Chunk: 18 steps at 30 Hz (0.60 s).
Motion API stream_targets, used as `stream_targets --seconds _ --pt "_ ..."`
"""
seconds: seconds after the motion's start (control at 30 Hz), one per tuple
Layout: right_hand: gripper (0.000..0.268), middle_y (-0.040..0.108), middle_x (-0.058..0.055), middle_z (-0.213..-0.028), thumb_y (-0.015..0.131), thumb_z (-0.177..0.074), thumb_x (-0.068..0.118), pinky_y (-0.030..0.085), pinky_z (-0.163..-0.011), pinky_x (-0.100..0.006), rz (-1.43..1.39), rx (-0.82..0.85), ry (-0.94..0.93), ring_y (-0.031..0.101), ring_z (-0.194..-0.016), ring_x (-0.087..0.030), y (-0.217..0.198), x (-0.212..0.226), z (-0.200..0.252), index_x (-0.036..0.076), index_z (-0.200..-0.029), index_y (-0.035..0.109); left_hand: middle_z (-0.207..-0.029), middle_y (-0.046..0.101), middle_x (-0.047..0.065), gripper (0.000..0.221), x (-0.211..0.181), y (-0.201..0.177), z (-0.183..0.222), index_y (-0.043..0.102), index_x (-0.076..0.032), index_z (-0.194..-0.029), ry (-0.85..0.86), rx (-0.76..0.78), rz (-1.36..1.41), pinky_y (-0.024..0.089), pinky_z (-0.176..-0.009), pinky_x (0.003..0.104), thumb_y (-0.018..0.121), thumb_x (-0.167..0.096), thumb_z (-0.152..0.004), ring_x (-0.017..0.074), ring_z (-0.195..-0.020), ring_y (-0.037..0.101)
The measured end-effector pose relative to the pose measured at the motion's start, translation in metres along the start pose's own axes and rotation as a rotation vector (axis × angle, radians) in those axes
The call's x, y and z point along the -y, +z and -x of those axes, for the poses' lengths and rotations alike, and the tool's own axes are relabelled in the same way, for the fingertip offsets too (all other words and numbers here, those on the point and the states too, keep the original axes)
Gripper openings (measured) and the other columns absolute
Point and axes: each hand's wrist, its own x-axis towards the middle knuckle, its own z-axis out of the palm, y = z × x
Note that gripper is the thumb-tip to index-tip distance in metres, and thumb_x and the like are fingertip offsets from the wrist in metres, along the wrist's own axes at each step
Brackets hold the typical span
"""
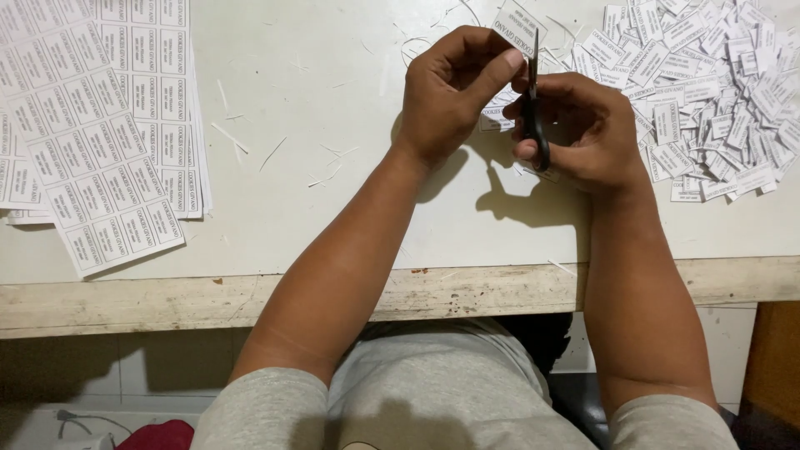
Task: Trimming the edges of small printed paper labels using a pair of scissors.
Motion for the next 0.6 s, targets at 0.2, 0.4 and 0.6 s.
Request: stream_targets --seconds 0.2,0.4,0.6 --pt "0.058 0.063 -0.027 -0.135 0.082 -0.085 0.005 0.065 -0.094 -0.041 0.022 0.040 -0.012 0.073 -0.107 -0.036 0.0004 0.0025 -0.0007 -0.009 -0.133 0.053 -0.076 0.072 0.005 0.018 -0.0060 0.0077 -0.0009 0.067 -0.009 -0.085 -0.049 -0.120 0.028 0.061 -0.073 0.028 0.073 -0.025 -0.089 0.0155 -0.071 0.070" --pt "0.059 0.064 -0.026 -0.133 0.081 -0.087 0.003 0.063 -0.092 -0.038 -0.018 0.008 -0.029 0.070 -0.108 -0.032 -0.0015 -0.0037 0.0005 -0.009 -0.137 0.052 -0.088 0.078 0.005 0.018 -0.0037 0.0033 0.0006 0.071 -0.008 -0.093 -0.100 -0.081 -0.096 0.064 -0.080 0.026 0.076 -0.025 -0.088 0.0142 -0.084 0.076" --pt "0.055 0.062 -0.022 -0.135 0.080 -0.088 0.007 0.064 -0.092 -0.038 -0.041 0.001 0.015 0.069 -0.108 -0.031 0.0005 0.0001 0.0005 -0.009 -0.134 0.054 -0.085 0.078 0.006 0.018 -0.0045 0.0034 0.0008 0.073 -0.006 -0.093 -0.079 -0.094 -0.066 0.064 -0.080 0.028 0.075 -0.024 -0.089 0.0157 -0.082 0.075"
